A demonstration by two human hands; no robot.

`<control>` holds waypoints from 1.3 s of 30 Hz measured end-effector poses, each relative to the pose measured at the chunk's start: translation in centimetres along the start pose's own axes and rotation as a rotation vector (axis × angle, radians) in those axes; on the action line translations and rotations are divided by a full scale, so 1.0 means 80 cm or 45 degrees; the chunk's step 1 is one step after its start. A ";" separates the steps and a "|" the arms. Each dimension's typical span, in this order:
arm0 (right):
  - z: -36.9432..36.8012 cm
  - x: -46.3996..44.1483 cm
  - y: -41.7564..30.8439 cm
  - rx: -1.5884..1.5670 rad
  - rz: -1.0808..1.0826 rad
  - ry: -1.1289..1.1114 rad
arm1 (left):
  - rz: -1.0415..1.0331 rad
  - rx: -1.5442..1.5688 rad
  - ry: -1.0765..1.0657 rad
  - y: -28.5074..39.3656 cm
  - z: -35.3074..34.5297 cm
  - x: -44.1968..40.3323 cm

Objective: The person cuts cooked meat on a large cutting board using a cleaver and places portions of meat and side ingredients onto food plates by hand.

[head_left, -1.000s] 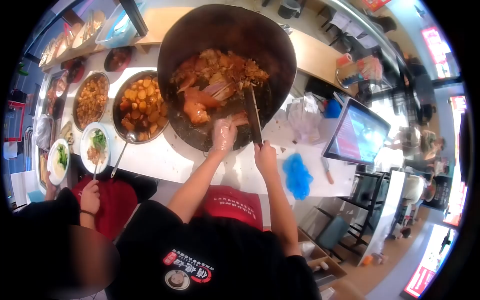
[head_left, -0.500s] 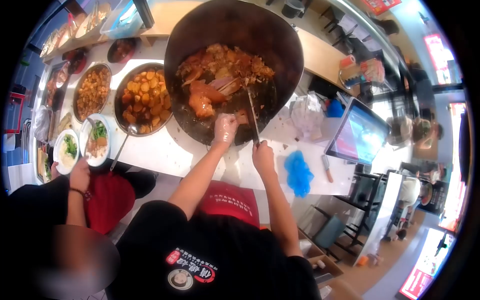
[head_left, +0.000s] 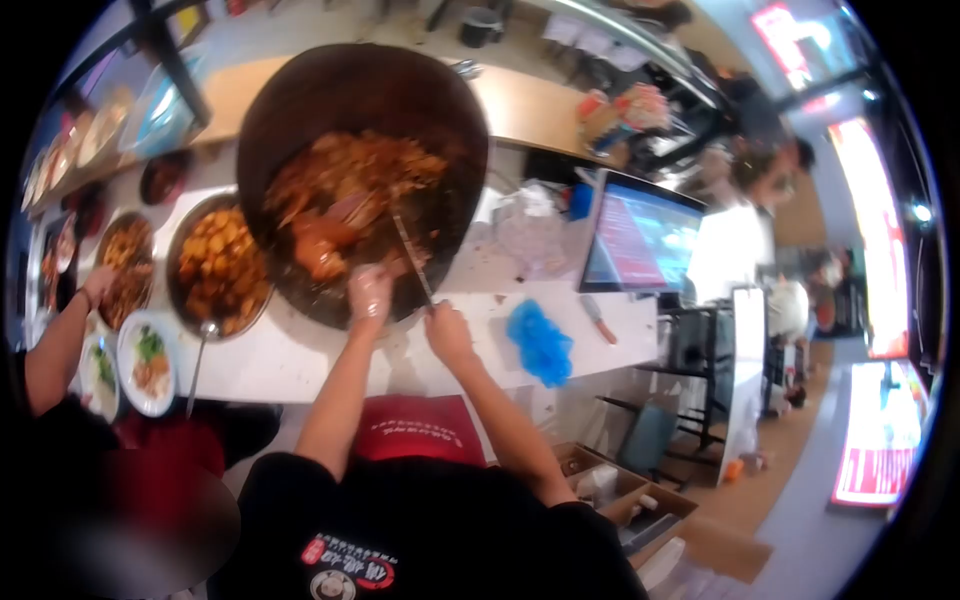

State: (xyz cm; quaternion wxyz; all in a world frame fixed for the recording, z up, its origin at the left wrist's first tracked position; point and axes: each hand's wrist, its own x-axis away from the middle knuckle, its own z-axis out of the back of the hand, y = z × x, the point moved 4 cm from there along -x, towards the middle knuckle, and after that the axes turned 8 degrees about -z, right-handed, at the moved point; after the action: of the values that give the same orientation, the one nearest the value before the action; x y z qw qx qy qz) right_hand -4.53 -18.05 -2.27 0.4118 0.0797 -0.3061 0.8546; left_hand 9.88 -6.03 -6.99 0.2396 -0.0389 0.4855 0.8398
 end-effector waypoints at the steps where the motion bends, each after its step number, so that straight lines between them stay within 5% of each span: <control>1: 0.003 0.010 -0.011 0.016 -0.011 -0.013 | 0.003 0.011 -0.081 0.006 0.003 -0.002; 3: 0.013 0.027 -0.021 -0.039 0.030 0.081 | -0.085 0.010 0.003 0.023 0.004 -0.009; 15: 0.006 0.035 -0.019 0.020 0.065 0.053 | 0.376 -0.139 -0.209 0.001 0.026 0.005; 37: -0.027 0.053 -0.023 -0.018 0.073 0.088 | 0.223 -0.148 -0.157 -0.019 0.032 0.011; 39: -0.013 0.075 -0.032 -0.047 0.133 0.110 | 0.403 0.019 -0.023 -0.022 0.040 0.019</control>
State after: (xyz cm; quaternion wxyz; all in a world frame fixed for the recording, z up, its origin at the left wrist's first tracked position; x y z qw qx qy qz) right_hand -6.42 -12.28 0.37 0.3810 0.0191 -0.3074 0.8718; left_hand 9.84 -2.09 -7.16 0.1091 0.0475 0.4898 0.8637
